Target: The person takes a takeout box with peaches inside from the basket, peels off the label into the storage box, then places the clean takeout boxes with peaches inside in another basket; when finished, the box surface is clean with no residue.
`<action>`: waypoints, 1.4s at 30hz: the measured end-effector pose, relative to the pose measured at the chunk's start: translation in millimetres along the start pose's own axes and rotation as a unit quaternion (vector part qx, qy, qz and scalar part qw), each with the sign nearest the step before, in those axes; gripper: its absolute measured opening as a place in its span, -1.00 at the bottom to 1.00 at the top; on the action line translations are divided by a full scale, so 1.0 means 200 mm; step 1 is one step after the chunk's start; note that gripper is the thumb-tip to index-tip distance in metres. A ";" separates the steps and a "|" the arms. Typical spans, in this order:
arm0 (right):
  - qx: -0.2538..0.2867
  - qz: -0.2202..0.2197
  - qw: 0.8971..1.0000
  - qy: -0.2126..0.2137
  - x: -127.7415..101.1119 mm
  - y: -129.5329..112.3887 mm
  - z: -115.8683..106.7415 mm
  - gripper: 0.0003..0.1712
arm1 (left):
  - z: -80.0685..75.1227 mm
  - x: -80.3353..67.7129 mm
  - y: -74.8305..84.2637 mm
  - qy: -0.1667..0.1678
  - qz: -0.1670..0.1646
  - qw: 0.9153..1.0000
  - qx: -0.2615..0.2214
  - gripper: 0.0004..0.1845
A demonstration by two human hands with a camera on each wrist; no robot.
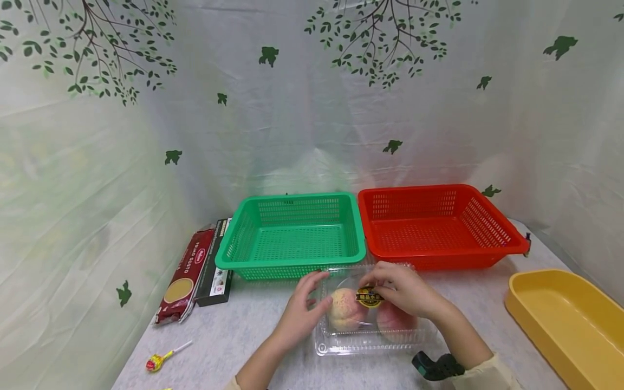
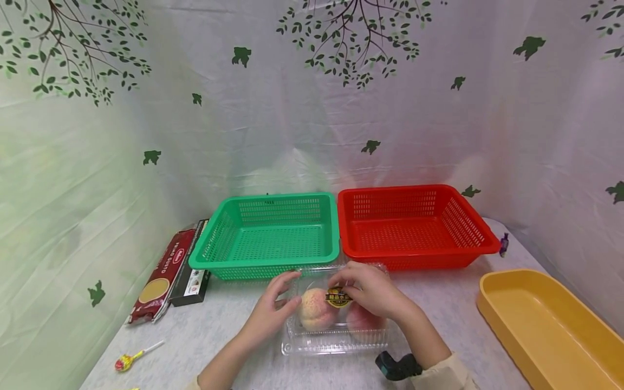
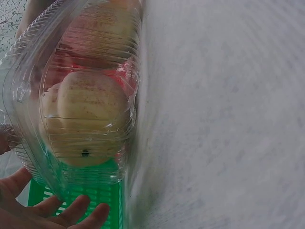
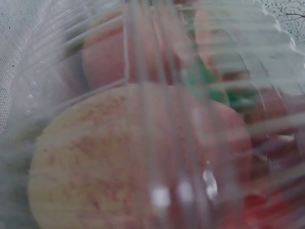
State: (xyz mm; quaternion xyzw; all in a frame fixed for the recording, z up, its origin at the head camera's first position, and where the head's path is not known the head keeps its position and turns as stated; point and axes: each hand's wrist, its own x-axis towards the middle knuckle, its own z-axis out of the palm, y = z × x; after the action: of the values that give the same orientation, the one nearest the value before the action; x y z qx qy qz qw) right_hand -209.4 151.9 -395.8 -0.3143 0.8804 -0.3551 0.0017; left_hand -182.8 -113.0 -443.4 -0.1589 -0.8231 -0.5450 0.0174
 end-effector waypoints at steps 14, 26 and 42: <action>0.053 -0.016 0.998 0.001 -0.01 -0.01 -0.03 -0.67 | 0.00 0.00 0.00 0.002 0.000 1.000 -0.001 -0.43; 0.075 -0.026 0.997 0.003 -0.02 -0.02 -0.06 -0.66 | 0.00 0.00 0.01 -0.004 -0.008 1.000 -0.005 -0.43; 0.071 -0.049 0.996 0.016 -0.04 -0.08 -0.10 -0.70 | 0.00 0.00 -0.01 -0.012 -0.007 1.000 -0.019 -0.44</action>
State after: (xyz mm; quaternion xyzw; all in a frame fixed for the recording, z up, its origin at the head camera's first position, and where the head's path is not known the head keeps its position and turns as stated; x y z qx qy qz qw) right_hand -198.7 160.6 -373.0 -0.3509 0.8361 -0.4216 -0.0071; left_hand -184.1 -113.4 -444.5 -0.1604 -0.8139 -0.5584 0.0009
